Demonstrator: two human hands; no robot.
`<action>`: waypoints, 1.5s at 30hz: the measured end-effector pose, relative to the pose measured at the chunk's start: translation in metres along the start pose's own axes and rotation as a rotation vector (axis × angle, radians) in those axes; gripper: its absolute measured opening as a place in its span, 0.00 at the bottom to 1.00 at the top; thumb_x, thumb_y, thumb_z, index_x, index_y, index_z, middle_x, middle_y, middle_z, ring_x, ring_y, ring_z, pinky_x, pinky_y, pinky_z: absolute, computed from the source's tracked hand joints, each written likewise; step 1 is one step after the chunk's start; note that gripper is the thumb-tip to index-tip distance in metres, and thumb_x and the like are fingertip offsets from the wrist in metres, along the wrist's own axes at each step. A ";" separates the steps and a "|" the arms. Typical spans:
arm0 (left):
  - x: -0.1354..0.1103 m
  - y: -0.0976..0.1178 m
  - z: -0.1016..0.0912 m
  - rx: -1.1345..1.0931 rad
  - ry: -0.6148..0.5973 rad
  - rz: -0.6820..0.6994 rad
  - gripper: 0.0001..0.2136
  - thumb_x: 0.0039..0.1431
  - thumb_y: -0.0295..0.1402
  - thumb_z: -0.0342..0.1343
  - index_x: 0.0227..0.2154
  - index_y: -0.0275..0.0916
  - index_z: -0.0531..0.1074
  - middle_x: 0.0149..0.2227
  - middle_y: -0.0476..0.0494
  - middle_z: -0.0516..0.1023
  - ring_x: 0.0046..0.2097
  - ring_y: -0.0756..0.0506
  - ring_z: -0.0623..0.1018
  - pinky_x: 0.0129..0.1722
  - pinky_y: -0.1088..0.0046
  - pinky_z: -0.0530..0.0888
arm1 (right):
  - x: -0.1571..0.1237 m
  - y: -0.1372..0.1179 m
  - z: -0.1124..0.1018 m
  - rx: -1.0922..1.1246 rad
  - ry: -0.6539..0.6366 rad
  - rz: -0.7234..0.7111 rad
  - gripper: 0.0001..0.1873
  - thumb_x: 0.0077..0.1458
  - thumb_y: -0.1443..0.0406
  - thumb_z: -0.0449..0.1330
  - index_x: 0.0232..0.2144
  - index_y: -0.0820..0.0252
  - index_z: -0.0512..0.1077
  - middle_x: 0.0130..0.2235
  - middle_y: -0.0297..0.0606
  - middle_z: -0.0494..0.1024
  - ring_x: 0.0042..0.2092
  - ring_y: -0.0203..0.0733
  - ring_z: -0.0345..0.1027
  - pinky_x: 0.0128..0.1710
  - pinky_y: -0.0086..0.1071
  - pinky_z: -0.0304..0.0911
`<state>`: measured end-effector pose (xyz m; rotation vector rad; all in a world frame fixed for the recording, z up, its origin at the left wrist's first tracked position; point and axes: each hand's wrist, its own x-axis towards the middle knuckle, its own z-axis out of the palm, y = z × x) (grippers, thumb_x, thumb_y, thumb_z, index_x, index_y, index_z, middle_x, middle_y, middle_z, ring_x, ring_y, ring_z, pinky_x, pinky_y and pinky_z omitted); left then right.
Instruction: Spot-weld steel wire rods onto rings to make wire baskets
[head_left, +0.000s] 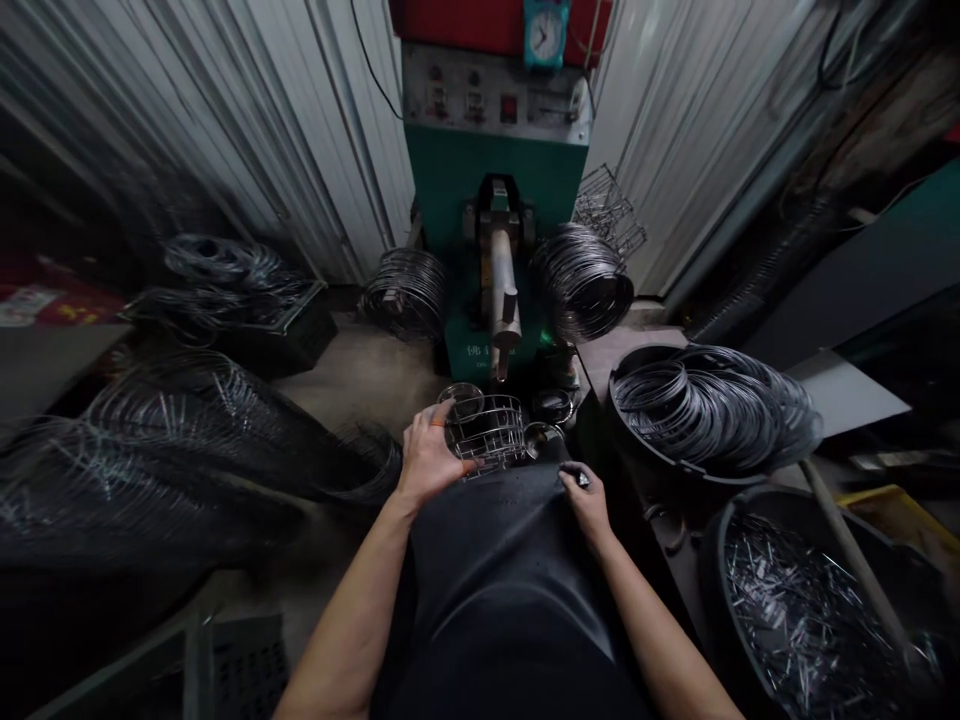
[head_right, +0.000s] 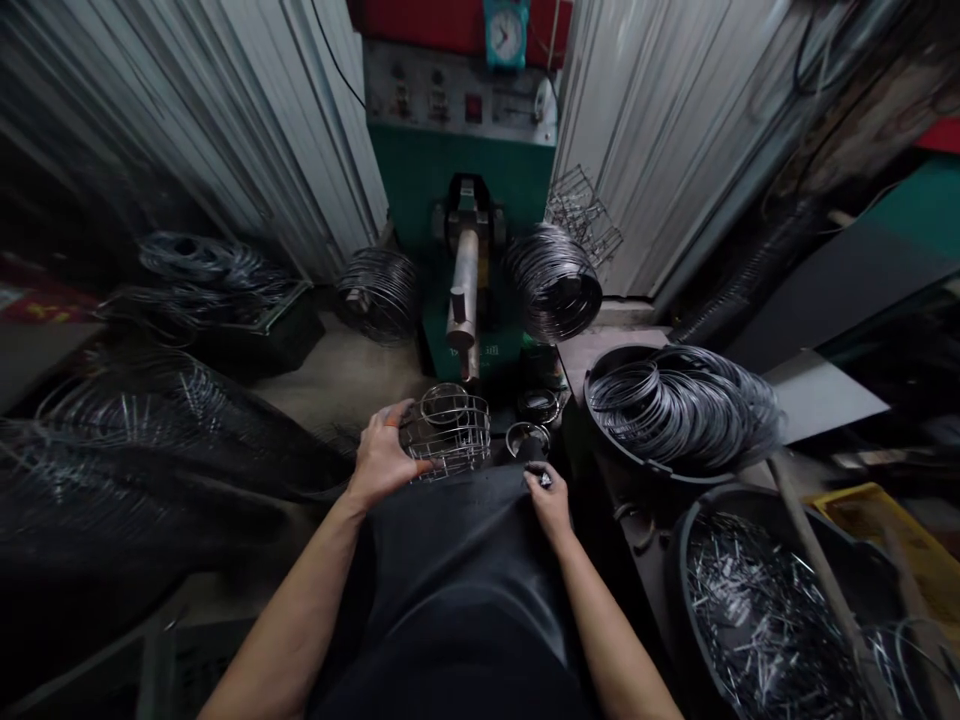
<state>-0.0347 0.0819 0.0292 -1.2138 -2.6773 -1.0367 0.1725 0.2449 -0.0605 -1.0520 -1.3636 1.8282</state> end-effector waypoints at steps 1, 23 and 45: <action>0.000 0.001 0.000 -0.005 0.005 0.004 0.43 0.30 0.42 0.68 0.54 0.42 0.59 0.50 0.39 0.66 0.52 0.35 0.65 0.52 0.56 0.64 | 0.001 0.004 -0.005 -0.140 -0.006 -0.070 0.07 0.36 0.68 0.65 0.24 0.56 0.74 0.25 0.30 0.74 0.28 0.35 0.65 0.28 0.26 0.61; -0.005 0.020 0.015 0.036 -0.103 0.149 0.41 0.30 0.36 0.66 0.54 0.41 0.59 0.50 0.38 0.66 0.51 0.34 0.66 0.50 0.57 0.63 | -0.009 -0.083 0.082 -1.045 -0.492 -0.604 0.12 0.45 0.73 0.56 0.32 0.55 0.71 0.32 0.34 0.78 0.35 0.40 0.71 0.33 0.27 0.59; 0.003 0.011 0.016 -0.035 -0.227 0.084 0.42 0.29 0.38 0.66 0.54 0.40 0.59 0.50 0.41 0.65 0.51 0.37 0.66 0.51 0.59 0.65 | 0.004 -0.088 0.069 -1.003 -0.796 -0.762 0.09 0.50 0.69 0.61 0.36 0.60 0.74 0.34 0.39 0.78 0.37 0.39 0.72 0.37 0.28 0.63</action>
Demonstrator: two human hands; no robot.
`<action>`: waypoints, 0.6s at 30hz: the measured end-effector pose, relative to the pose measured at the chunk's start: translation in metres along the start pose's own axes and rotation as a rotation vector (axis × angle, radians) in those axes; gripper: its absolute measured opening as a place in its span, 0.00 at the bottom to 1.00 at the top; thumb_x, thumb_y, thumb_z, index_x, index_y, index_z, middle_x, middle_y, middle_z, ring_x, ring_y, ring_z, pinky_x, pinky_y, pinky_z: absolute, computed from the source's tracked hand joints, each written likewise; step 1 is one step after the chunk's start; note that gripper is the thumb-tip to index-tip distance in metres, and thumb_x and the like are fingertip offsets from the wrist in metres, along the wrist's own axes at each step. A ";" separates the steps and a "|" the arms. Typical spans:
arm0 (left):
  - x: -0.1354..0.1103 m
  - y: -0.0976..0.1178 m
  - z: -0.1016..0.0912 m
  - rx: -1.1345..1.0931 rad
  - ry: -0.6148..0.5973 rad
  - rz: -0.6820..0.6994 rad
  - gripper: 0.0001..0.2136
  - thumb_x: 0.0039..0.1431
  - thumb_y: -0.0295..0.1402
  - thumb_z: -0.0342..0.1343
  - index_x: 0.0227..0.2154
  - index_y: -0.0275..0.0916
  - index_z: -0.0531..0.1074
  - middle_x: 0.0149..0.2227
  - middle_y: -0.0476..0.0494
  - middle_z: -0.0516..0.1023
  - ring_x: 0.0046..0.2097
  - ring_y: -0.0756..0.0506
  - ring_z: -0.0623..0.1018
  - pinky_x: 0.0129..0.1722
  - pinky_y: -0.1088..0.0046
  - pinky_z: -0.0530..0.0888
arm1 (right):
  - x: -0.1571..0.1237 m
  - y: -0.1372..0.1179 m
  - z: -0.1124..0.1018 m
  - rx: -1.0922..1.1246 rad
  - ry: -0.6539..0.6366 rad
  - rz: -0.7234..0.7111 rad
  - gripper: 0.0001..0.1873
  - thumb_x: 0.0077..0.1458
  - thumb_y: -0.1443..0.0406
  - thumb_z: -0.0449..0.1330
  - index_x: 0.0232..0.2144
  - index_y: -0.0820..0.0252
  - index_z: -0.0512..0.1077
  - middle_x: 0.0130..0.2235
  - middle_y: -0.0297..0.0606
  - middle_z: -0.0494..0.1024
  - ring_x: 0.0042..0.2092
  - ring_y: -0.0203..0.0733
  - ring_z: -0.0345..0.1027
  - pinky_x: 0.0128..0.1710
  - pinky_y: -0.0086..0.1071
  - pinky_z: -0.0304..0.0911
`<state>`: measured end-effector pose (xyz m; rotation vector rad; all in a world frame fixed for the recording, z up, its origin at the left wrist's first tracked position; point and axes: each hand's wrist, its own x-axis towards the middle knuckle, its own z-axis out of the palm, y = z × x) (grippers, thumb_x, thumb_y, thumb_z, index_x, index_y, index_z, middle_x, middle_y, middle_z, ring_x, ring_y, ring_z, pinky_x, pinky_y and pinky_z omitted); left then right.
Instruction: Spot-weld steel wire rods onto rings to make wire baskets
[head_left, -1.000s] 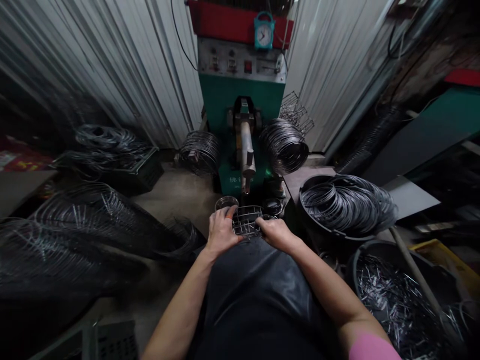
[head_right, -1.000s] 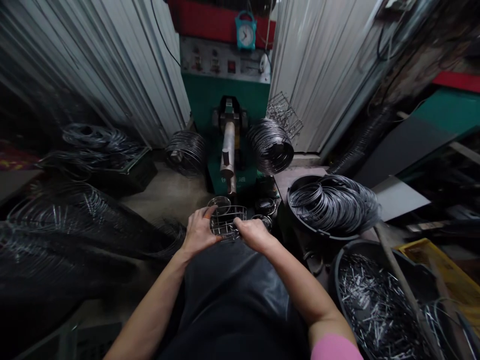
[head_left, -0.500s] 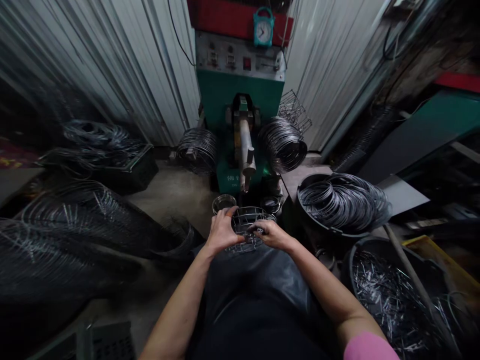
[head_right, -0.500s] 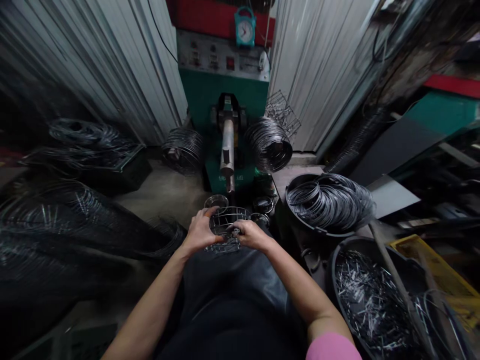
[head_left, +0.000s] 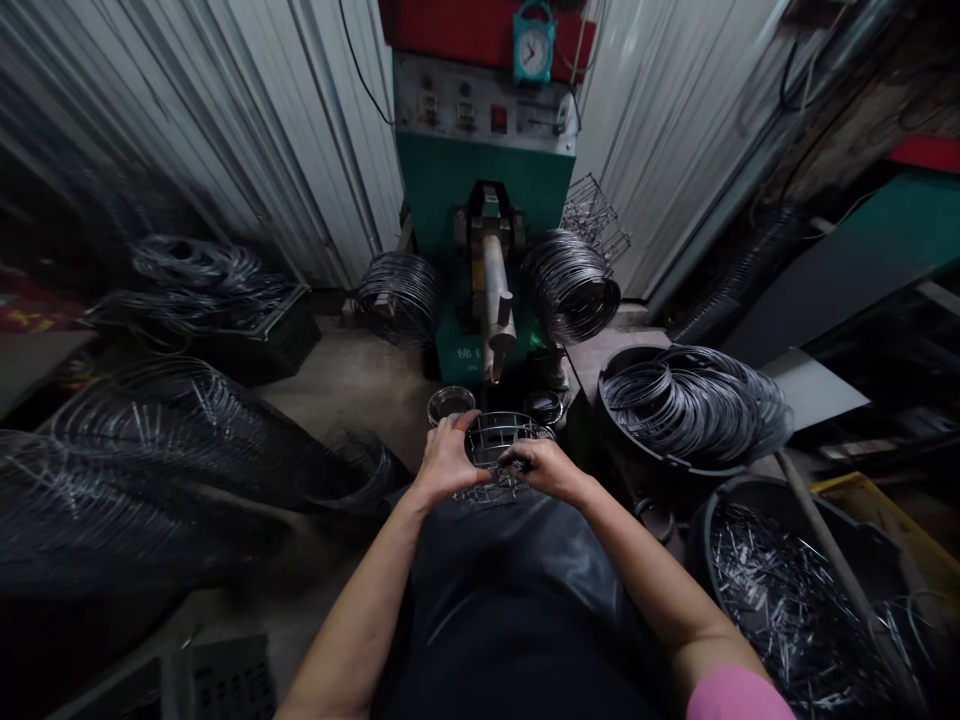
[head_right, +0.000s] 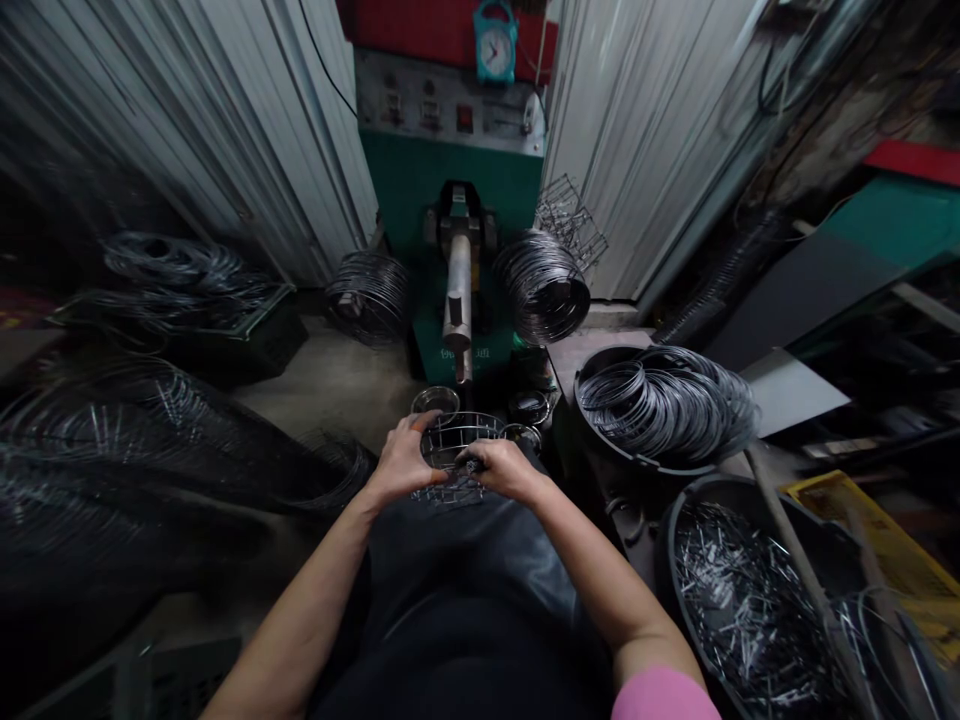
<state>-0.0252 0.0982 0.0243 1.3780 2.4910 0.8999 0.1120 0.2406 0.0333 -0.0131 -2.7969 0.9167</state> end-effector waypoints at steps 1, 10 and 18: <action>0.000 -0.001 0.001 -0.004 0.003 0.001 0.43 0.29 0.38 0.66 0.54 0.40 0.59 0.50 0.41 0.65 0.51 0.36 0.66 0.51 0.59 0.65 | 0.000 0.001 0.001 -0.003 0.009 -0.002 0.09 0.50 0.69 0.61 0.36 0.60 0.74 0.34 0.38 0.78 0.37 0.39 0.72 0.37 0.27 0.63; 0.010 -0.008 0.001 -0.047 0.002 0.004 0.43 0.28 0.38 0.67 0.54 0.42 0.58 0.50 0.41 0.65 0.52 0.36 0.67 0.51 0.59 0.65 | 0.005 0.005 0.002 -0.063 0.021 -0.017 0.12 0.49 0.72 0.60 0.37 0.58 0.74 0.35 0.37 0.78 0.37 0.38 0.72 0.35 0.25 0.62; 0.034 -0.021 0.003 -0.092 0.060 0.072 0.42 0.29 0.36 0.66 0.53 0.41 0.59 0.51 0.40 0.65 0.52 0.36 0.67 0.51 0.58 0.66 | 0.025 0.006 -0.010 -0.171 -0.010 0.033 0.13 0.48 0.72 0.60 0.38 0.57 0.74 0.37 0.37 0.78 0.39 0.39 0.72 0.35 0.26 0.62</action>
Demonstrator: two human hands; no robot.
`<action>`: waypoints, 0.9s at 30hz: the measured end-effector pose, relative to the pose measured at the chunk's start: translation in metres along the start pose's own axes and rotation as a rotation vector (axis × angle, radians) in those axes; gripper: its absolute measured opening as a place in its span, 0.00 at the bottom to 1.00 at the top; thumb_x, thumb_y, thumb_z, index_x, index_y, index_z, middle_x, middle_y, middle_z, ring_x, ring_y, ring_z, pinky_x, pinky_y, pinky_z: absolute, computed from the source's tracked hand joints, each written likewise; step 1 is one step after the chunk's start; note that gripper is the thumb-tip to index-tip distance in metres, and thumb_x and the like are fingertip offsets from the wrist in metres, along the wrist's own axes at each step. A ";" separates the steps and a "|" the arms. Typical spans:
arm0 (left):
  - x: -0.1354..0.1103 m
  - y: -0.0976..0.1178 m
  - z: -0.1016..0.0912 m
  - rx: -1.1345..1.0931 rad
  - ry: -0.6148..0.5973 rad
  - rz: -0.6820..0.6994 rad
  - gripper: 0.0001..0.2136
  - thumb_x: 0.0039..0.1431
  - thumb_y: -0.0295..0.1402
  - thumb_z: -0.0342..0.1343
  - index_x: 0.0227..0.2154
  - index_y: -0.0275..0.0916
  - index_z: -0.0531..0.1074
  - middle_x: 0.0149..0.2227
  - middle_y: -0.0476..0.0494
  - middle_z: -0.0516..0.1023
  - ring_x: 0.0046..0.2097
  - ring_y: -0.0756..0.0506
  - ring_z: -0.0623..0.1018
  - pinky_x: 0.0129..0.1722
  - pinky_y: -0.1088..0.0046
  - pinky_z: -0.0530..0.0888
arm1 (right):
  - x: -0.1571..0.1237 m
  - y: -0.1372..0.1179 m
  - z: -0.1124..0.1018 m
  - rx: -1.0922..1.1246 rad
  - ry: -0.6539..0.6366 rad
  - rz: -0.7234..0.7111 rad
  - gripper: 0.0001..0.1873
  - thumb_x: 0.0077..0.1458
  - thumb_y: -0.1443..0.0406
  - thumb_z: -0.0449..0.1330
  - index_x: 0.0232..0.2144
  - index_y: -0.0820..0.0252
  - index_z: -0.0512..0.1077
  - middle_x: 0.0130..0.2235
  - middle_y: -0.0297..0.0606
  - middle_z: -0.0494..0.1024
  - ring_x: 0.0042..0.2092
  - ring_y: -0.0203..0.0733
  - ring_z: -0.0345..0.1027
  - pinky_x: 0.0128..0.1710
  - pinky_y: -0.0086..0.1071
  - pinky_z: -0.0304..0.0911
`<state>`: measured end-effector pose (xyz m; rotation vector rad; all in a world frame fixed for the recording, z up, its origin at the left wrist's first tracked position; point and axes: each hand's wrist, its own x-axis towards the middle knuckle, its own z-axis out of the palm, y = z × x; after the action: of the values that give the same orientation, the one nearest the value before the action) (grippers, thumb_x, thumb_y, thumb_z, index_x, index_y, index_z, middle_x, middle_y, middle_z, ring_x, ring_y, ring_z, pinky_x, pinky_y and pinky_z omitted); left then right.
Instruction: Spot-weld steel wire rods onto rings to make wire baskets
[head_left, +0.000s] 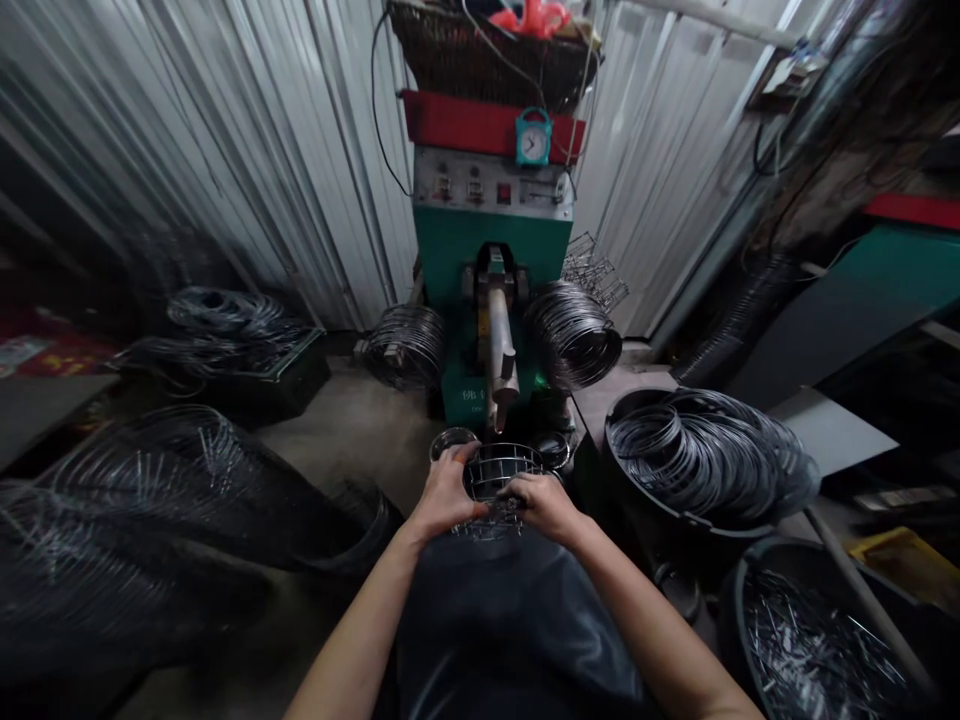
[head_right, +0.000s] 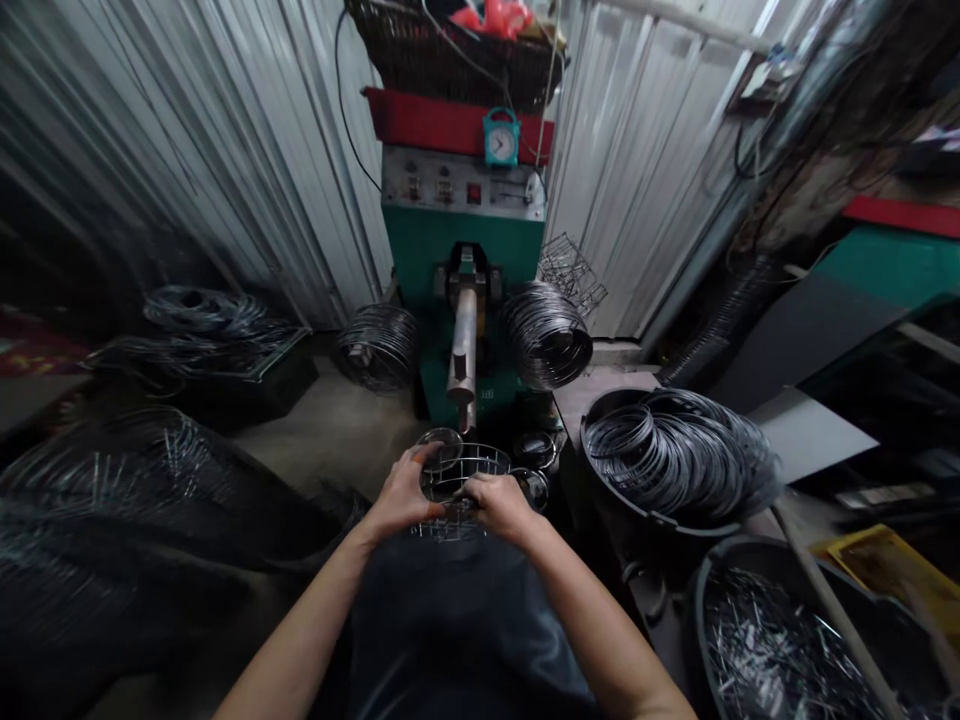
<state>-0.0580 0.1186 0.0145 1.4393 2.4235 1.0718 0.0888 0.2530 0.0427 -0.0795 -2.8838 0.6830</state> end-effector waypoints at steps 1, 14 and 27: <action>0.003 -0.002 0.001 -0.005 0.004 0.002 0.42 0.29 0.36 0.66 0.53 0.41 0.59 0.51 0.40 0.65 0.52 0.36 0.68 0.51 0.57 0.66 | 0.003 0.002 -0.001 -0.004 0.004 -0.001 0.13 0.48 0.72 0.60 0.38 0.57 0.74 0.37 0.37 0.78 0.39 0.39 0.72 0.35 0.26 0.62; 0.048 -0.008 -0.004 -0.048 -0.033 -0.063 0.40 0.29 0.37 0.67 0.52 0.40 0.62 0.47 0.40 0.68 0.50 0.37 0.70 0.50 0.59 0.67 | 0.040 0.025 -0.011 -0.013 0.056 0.047 0.06 0.51 0.68 0.60 0.34 0.56 0.75 0.36 0.36 0.78 0.39 0.37 0.71 0.36 0.25 0.60; 0.062 -0.004 -0.004 0.016 0.024 -0.163 0.40 0.31 0.39 0.66 0.52 0.40 0.61 0.47 0.39 0.69 0.50 0.37 0.70 0.47 0.61 0.68 | 0.050 0.028 -0.004 -0.047 0.155 0.184 0.11 0.51 0.69 0.59 0.37 0.53 0.73 0.41 0.36 0.77 0.42 0.40 0.71 0.40 0.28 0.62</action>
<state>-0.0963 0.1653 0.0295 1.2148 2.5200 1.0409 0.0403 0.2846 0.0419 -0.3909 -2.7653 0.6101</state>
